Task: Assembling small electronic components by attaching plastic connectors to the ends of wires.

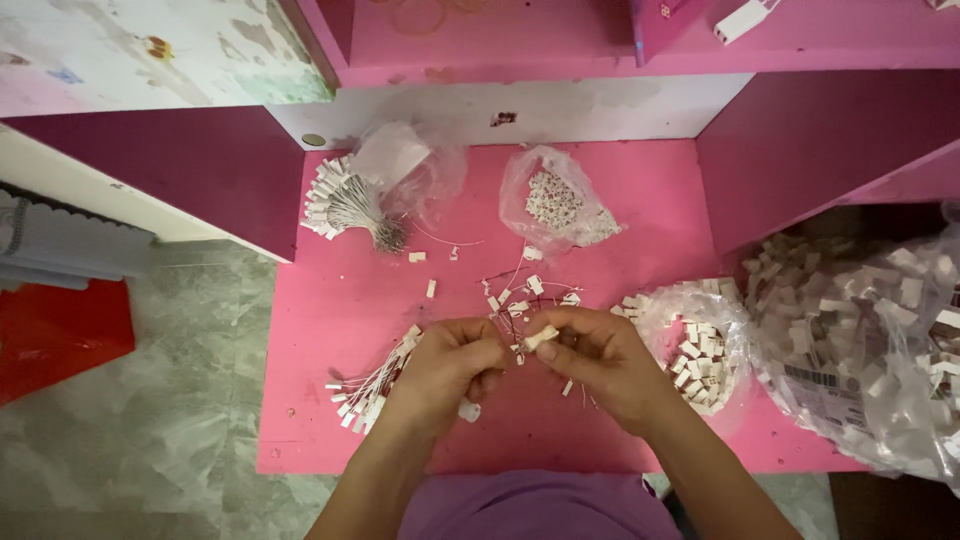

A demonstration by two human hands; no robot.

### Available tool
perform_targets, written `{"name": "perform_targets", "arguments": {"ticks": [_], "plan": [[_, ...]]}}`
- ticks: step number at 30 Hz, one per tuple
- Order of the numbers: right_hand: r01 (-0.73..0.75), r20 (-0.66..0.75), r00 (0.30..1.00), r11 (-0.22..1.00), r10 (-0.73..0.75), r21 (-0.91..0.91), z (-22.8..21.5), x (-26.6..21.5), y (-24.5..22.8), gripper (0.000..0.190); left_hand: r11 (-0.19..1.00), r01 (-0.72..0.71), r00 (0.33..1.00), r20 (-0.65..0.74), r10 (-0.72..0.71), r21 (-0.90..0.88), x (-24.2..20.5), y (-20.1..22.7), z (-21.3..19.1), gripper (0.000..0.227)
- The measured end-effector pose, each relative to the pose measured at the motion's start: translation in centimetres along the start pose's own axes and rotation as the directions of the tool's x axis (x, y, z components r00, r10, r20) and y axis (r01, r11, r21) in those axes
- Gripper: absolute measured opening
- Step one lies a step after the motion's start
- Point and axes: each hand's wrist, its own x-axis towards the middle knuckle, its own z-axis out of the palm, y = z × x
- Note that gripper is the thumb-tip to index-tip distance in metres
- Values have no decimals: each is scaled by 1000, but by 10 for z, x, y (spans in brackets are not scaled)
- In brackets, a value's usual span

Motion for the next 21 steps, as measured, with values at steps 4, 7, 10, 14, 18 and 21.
{"name": "perform_targets", "arguments": {"ticks": [4,7,10,14,18,21], "plan": [[-14,13,1000,1000,14,-26,4,2,4,23,997,53,998,-35,-50,64,3,0,1,12],[7,1,1000,1000,-7,-1,7,2,11,22,999,6,1000,0,-6,41,8,-7,-2,13],[-10,-25,1000,1000,10,6,8,4,20,22,995,-12,1000,6,11,100,7,-3,-1,15],[32,-2,999,998,-32,54,6,10,26,20,957,122,992,-4,-125,265,-2,24,1,15],[-86,-58,994,994,90,66,1,10,27,20,966,59,977,183,-108,253,18,22,-22,19],[-165,-130,976,983,174,78,-3,14,27,20,911,-118,993,18,121,396,97,-35,-92,24]]}}
